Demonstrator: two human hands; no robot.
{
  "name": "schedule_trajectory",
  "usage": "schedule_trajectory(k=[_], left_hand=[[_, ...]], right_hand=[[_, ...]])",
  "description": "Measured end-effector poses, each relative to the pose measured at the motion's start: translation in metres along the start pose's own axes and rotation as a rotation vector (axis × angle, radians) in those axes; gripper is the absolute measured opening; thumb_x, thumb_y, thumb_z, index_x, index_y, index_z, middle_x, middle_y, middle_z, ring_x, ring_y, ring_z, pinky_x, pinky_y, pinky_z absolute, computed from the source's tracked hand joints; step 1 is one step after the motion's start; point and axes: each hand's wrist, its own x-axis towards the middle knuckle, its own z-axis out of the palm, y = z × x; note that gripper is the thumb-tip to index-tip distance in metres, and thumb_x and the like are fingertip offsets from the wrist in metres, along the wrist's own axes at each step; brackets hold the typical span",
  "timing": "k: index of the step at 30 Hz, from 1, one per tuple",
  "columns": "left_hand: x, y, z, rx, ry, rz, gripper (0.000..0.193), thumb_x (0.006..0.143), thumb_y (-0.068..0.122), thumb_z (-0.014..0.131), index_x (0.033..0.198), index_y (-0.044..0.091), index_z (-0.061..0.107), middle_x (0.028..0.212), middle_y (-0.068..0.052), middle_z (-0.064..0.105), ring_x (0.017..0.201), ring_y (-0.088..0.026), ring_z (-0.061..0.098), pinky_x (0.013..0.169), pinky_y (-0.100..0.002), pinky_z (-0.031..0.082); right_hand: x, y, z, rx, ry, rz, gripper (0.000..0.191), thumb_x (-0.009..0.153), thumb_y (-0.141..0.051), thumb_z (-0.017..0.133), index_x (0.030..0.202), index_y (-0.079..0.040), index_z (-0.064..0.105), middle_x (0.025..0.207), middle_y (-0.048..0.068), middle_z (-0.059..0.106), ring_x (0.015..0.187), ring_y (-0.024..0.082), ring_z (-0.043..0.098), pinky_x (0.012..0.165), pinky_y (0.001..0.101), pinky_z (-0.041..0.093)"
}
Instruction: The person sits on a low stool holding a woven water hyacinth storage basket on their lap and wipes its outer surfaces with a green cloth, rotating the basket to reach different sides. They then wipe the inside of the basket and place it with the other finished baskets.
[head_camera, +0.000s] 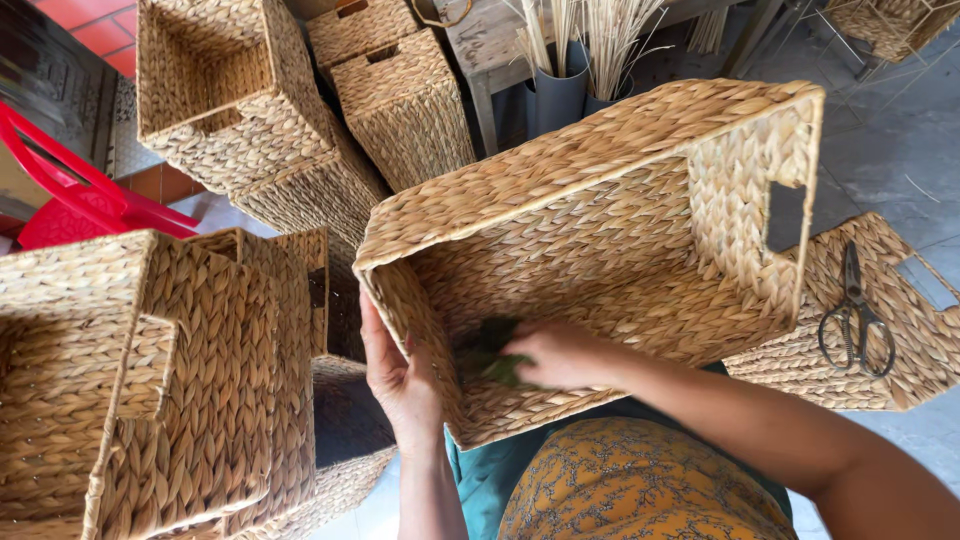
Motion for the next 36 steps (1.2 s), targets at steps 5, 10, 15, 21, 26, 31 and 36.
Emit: schedule_trajectory(k=[5,10,15,21,26,31,36], left_hand=[[0.004,-0.004,-0.008,0.033,0.001,-0.007,0.089,0.079,-0.028,0.038,0.16,0.007,0.037,0.164,-0.005,0.041,0.148,-0.019,0.045,0.12,-0.032,0.035],[0.001,-0.007,-0.006,-0.005,-0.016,0.008,0.083,0.085,-0.028,0.044,0.16,0.007,0.035,0.162,-0.007,0.042,0.148,-0.019,0.044,0.123,-0.034,0.035],[0.004,-0.006,-0.012,-0.081,0.01,-0.065,0.08,0.088,-0.024,0.04,0.161,0.007,0.034,0.161,-0.008,0.046,0.146,-0.02,0.046,0.122,-0.034,0.036],[0.004,-0.003,-0.007,-0.03,-0.014,-0.032,0.081,0.088,-0.024,0.039,0.162,0.007,0.032,0.161,-0.008,0.045,0.146,-0.018,0.045,0.12,-0.031,0.034],[0.009,-0.003,-0.003,-0.073,0.019,-0.081,0.082,0.087,-0.024,0.04,0.162,0.008,0.032,0.159,-0.008,0.048,0.141,-0.018,0.048,0.116,-0.032,0.038],[0.005,-0.007,-0.004,0.009,-0.012,-0.043,0.083,0.086,-0.025,0.039,0.162,0.009,0.033,0.162,-0.005,0.043,0.145,-0.017,0.046,0.118,-0.031,0.036],[0.003,-0.008,-0.005,0.047,-0.021,0.01,0.085,0.084,-0.028,0.04,0.161,0.009,0.037,0.161,-0.004,0.041,0.148,-0.018,0.044,0.122,-0.033,0.036]], right_hand=[[-0.059,0.073,-0.057,-0.15,-0.032,0.529,0.032,0.095,-0.016,0.059,0.126,-0.016,0.066,0.104,0.008,0.067,0.061,0.013,0.061,0.054,0.0259,0.052],[-0.099,0.105,-0.08,-0.274,0.049,0.811,0.037,0.1,-0.019,0.054,0.136,-0.017,0.061,0.093,0.012,0.072,0.058,0.013,0.058,0.051,0.0259,0.05],[-0.075,0.088,-0.05,-0.166,-0.032,0.746,0.04,0.101,-0.019,0.052,0.14,-0.015,0.058,0.09,0.013,0.073,0.053,0.013,0.056,0.047,0.0264,0.047],[-0.008,0.026,-0.011,0.066,-0.062,0.328,0.036,0.094,-0.017,0.06,0.129,-0.017,0.067,0.116,0.006,0.068,0.065,0.016,0.062,0.057,0.0322,0.055],[0.026,-0.018,0.03,-0.198,0.257,-0.269,0.036,0.086,-0.03,0.074,0.121,-0.023,0.075,0.12,0.01,0.065,0.087,0.025,0.067,0.067,0.0395,0.056],[-0.006,0.026,-0.017,-0.058,-0.082,0.294,0.03,0.099,-0.027,0.057,0.126,-0.022,0.069,0.092,0.004,0.069,0.058,0.011,0.058,0.051,0.0275,0.052],[-0.075,0.108,-0.08,-0.084,-0.062,0.858,0.031,0.104,-0.027,0.052,0.131,-0.017,0.065,0.072,0.008,0.066,0.052,0.014,0.054,0.05,0.0273,0.047]])
